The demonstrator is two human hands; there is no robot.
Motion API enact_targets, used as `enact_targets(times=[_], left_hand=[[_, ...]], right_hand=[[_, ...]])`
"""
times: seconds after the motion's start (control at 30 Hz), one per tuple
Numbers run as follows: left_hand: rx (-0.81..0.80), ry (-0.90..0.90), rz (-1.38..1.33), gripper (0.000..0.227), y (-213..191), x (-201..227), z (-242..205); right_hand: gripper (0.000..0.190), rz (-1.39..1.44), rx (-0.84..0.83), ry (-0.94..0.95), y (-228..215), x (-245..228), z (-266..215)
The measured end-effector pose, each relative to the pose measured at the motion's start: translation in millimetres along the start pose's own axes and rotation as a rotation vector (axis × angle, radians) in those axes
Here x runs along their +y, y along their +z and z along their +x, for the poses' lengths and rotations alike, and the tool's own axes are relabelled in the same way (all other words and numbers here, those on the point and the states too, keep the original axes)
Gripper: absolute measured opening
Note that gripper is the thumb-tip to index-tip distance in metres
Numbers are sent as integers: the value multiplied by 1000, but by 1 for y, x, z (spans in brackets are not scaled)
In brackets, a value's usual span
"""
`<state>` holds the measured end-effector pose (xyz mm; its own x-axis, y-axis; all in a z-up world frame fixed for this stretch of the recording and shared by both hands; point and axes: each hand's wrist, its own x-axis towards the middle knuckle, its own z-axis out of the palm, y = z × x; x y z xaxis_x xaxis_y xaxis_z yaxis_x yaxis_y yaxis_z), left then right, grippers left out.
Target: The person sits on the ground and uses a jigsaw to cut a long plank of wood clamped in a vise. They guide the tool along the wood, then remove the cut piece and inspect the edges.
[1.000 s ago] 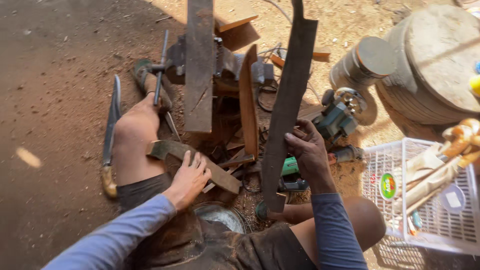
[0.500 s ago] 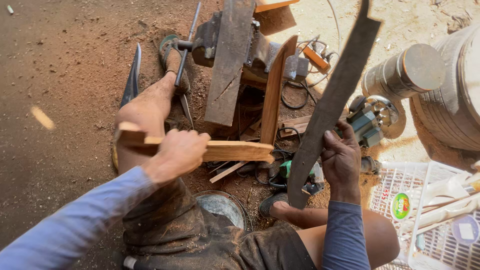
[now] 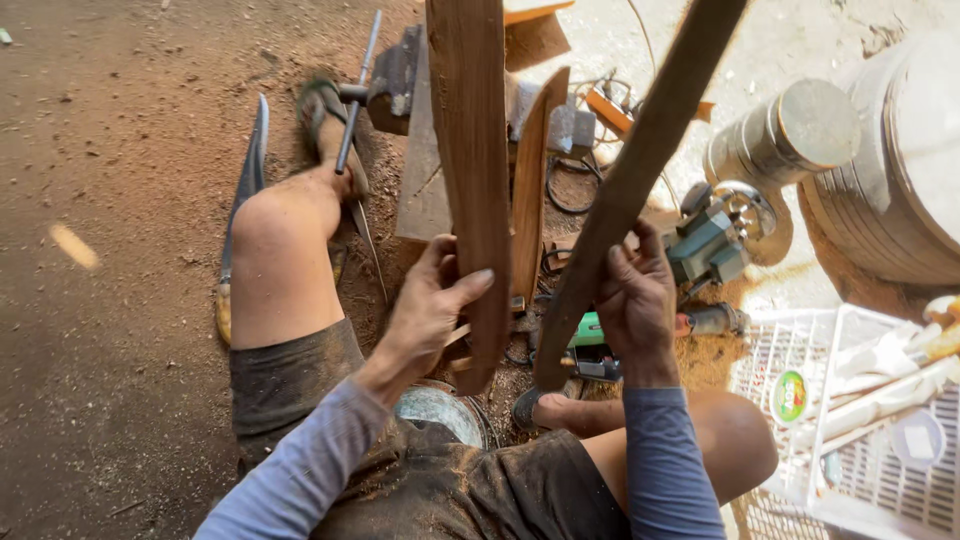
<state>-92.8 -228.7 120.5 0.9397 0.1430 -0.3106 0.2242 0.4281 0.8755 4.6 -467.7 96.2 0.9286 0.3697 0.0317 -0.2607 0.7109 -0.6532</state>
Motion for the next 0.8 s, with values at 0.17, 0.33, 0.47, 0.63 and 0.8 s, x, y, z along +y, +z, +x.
enact_targets(times=[0.17,0.33,0.47,0.63,0.8], left_hand=[[-18,24,-155,37,13,-8,14],[-48,28,-166,36,8,-6,22],[2,-44,31,35,22,-11,27],[-134,-24,-98,36,48,-29,37],[-130,518,874,27,35,9,28]], right_hand=[[42,-75,-10,108,9,20,-1],[40,41,-56,81,7,19,5],[45,86,-2,109,19,17,4],[69,-206,-69,137,20,24,11],[78,-235,106,164,7,20,22]])
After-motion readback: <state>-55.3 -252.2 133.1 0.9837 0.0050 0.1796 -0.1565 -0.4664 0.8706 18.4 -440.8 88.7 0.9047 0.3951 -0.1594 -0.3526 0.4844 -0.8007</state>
